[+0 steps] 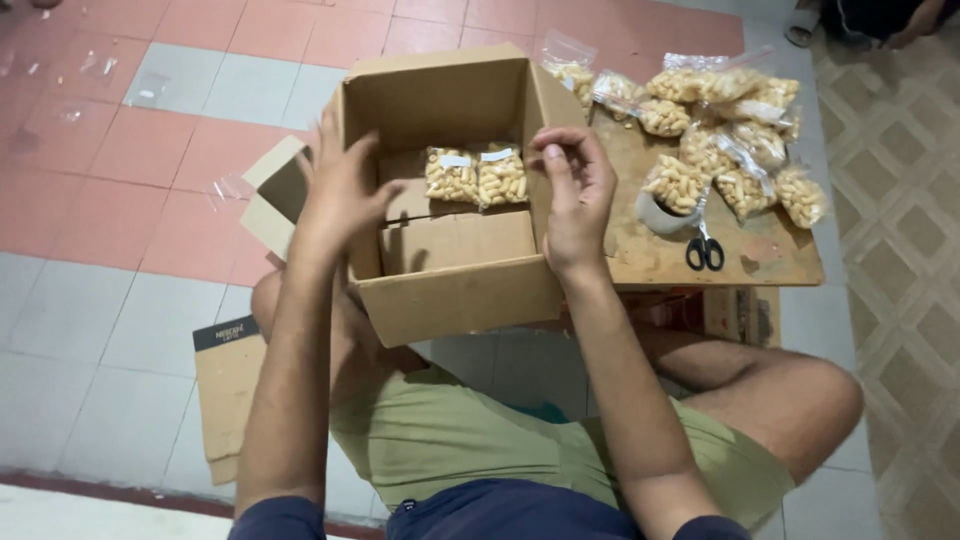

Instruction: The person places several small plastic bags filled with snacks into a cardboard box, arranging them one by one.

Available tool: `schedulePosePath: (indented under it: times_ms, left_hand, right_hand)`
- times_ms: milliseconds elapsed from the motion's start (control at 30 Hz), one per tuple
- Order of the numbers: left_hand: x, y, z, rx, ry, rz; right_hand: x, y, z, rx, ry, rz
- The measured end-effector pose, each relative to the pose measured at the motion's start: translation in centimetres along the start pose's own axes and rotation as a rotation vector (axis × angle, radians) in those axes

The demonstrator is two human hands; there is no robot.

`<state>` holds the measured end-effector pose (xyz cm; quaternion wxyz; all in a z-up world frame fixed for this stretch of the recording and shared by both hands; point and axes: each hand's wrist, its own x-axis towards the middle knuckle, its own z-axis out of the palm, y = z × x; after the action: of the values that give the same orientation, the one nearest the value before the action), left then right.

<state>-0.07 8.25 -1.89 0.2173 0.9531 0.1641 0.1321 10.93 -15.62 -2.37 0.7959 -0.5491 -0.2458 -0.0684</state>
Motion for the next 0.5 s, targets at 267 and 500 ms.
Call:
schedulePosePath:
  times_ms: [267,500]
  left_hand:
    - [0.7,-0.5,0.3,-0.363,-0.039,-0.132]
    - [0.7,-0.7,0.1,-0.357,-0.036,-0.154]
  right_hand:
    - [-0.2,-0.3,0.1,0.014,-0.052,-0.028]
    - [-0.5,-0.6,0.2,-0.053,-0.129,-0.063]
